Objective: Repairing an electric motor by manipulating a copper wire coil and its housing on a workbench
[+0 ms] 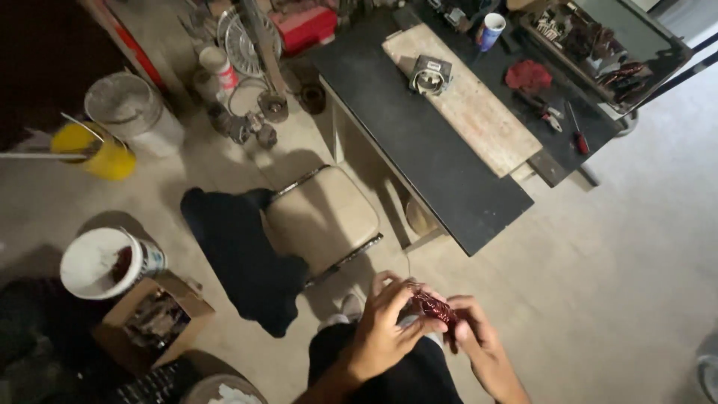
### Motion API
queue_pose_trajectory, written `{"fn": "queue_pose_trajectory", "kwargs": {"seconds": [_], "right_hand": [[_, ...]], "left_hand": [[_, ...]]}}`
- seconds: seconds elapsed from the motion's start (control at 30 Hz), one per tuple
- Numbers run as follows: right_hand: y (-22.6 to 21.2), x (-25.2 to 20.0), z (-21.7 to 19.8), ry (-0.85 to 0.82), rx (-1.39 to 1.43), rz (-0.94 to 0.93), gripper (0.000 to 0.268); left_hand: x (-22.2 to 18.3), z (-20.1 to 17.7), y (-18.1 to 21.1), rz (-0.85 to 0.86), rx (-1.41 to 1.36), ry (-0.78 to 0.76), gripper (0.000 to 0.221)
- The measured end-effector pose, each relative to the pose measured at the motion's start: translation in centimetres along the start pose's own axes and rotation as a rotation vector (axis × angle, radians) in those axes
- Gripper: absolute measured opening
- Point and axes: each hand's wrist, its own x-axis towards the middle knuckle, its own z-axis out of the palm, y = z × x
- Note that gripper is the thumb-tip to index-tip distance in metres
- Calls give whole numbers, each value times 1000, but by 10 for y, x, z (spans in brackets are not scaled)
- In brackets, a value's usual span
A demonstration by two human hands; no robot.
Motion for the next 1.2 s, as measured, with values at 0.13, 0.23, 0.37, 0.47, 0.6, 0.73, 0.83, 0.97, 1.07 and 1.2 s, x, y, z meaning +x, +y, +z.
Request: {"fn": "queue_pose_trajectory", "kwargs": {"seconds": [0.13, 0.23, 0.37, 0.47, 0.6, 0.73, 0.83, 0.97, 1.07, 1.2], "right_hand": [[17, 5, -4, 119, -300, -166, 30], [7, 11, 6, 68, -173, -88, 44], [32, 21, 3, 13, 295, 271, 57], [1, 23, 9, -31, 135, 170, 61], [8, 15, -5, 9, 68, 4, 43], [27, 24, -16, 157, -180, -125, 29], [29, 26, -17, 140, -140, -94, 35], [3, 42, -17, -37, 95, -101, 58], [12, 48, -30, -52, 157, 14, 57], [9, 55, -34, -77, 39, -29, 61]], "left_hand": [[-2, 6, -2, -137, 118, 73, 56], [10, -3, 4, -58, 87, 13, 48], [25, -9, 12, 5, -60, -146, 22], [-2, 7, -29, -58, -31, -82, 33], [0, 10, -21, -230, 10, -33, 47], [7, 15, -29, -306, 47, 64, 53], [27, 6, -15, -213, -25, 10, 45], [42, 4, -9, -104, -218, -114, 30], [39, 10, -21, -174, -262, -73, 19], [31, 22, -36, -137, -200, 25, 31]]}}
